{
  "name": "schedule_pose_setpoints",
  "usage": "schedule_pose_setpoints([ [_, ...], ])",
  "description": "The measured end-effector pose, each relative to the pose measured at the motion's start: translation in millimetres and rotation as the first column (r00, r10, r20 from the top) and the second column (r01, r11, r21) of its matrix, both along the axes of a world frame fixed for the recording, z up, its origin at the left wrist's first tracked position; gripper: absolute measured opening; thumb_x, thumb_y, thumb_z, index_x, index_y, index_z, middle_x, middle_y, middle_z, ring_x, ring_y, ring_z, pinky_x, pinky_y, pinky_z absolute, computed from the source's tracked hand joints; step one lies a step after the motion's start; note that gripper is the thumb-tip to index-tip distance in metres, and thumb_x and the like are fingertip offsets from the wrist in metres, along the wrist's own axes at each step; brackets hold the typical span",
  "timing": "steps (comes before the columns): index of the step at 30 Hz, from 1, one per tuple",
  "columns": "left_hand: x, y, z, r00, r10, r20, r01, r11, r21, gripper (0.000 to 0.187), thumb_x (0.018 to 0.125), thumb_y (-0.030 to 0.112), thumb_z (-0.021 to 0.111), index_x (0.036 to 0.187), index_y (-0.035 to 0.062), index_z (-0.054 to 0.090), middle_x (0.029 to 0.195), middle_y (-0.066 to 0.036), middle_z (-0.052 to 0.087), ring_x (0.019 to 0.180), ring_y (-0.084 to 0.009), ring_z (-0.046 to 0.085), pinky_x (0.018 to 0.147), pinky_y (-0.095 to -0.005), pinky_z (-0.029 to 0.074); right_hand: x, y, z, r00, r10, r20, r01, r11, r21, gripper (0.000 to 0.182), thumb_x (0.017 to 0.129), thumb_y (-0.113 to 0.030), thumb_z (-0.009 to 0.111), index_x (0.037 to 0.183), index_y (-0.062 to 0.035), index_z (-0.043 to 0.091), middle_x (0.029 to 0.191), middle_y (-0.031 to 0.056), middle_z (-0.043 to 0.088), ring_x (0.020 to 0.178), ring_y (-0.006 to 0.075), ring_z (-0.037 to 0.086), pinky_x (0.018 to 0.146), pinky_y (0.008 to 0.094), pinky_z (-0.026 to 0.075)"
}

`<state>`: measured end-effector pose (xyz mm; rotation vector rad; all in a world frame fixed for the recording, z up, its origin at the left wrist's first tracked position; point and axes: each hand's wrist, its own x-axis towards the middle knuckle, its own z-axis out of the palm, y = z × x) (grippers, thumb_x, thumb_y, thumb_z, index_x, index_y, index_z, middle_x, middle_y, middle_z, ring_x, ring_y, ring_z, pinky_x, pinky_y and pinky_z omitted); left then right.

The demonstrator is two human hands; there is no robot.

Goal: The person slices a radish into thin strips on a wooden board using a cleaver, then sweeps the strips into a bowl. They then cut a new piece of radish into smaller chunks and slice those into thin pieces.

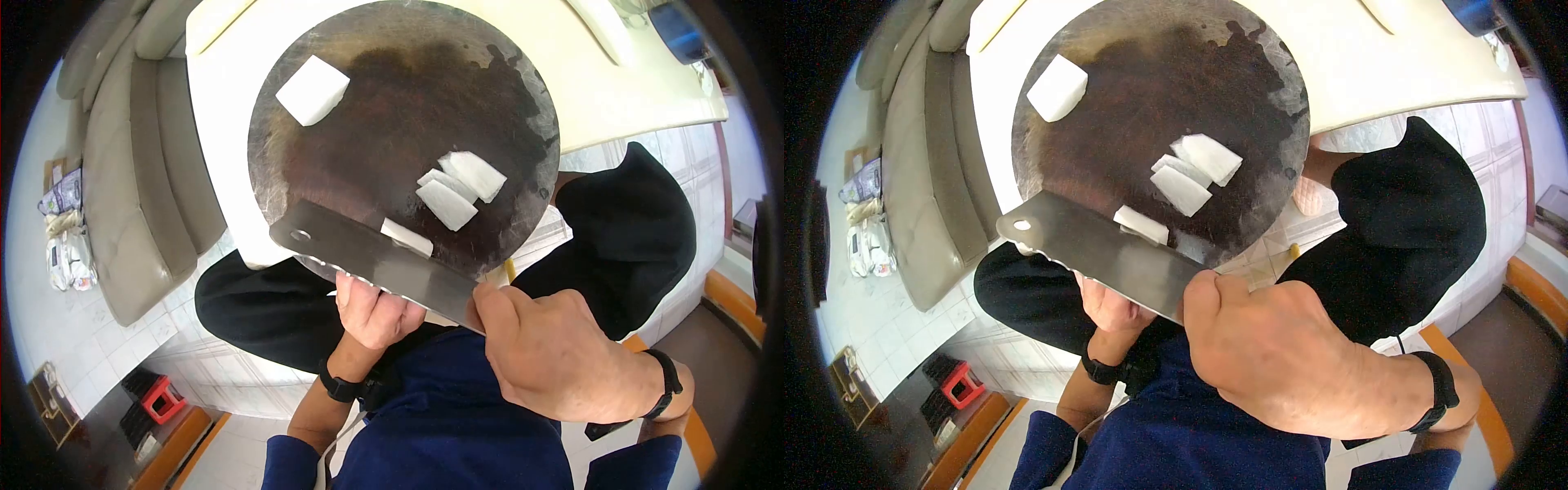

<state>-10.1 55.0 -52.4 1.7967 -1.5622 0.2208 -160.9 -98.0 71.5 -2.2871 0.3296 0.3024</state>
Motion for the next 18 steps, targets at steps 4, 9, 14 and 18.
schedule_pose_setpoints([
  [4, -1, 4, 1, 0.999, -0.017, -0.029, 0.019, 0.999, 0.04, 0.02, 0.065, 0.007, 0.073, 0.085, 0.0044, 0.069, 0.095, -0.012, 0.063, 0.086, -0.0325, 0.061, 0.081, -0.0455, 0.048, 5, 6, 3, 0.995, 0.072, -0.065, -0.08, 0.988, -0.133, 0.024, 0.076, -0.002, 0.063, 0.096, 0.0045, 0.05, 0.071, 0.0137, 0.055, 0.05, 0.0227, 0.053, 0.044, 0.0299, 0.039],
  [9, -2, -1, 5, 1.0, 0.005, 0.011, -0.005, 1.0, 0.014, 0.021, 0.064, 0.008, 0.073, 0.085, 0.0052, 0.069, 0.096, -0.012, 0.063, 0.089, -0.0323, 0.061, 0.085, -0.0444, 0.048, 17, 1, -1, 0.999, 0.005, -0.048, -0.002, 0.998, 0.056, 0.025, 0.075, -0.001, 0.061, 0.094, 0.0053, 0.047, 0.074, 0.0169, 0.055, 0.057, 0.0288, 0.057, 0.046, 0.0355, 0.041],
  [14, -2, -2, 5, 1.0, -0.006, -0.014, 0.006, 1.0, -0.007, 0.022, 0.064, 0.007, 0.076, 0.084, 0.0051, 0.069, 0.1, -0.011, 0.063, 0.096, -0.0312, 0.06, 0.085, -0.0436, 0.05, 28, -1, -11, 0.999, 0.012, 0.042, -0.011, 1.0, -0.01, 0.022, 0.074, 0.0, 0.06, 0.09, 0.0043, 0.046, 0.072, 0.0175, 0.056, 0.056, 0.0317, 0.059, 0.048, 0.0377, 0.044],
  [18, -2, -11, 8, 0.999, -0.013, -0.03, 0.012, 0.999, -0.048, 0.023, 0.064, 0.005, 0.079, 0.085, 0.0042, 0.069, 0.101, -0.011, 0.062, 0.097, -0.0301, 0.059, 0.083, -0.0414, 0.051, 35, -5, -24, 0.994, -0.012, 0.107, 0.008, 0.999, 0.038, 0.017, 0.074, 0.001, 0.06, 0.084, 0.0041, 0.047, 0.069, 0.0182, 0.055, 0.052, 0.0333, 0.058, 0.048, 0.0383, 0.046],
])
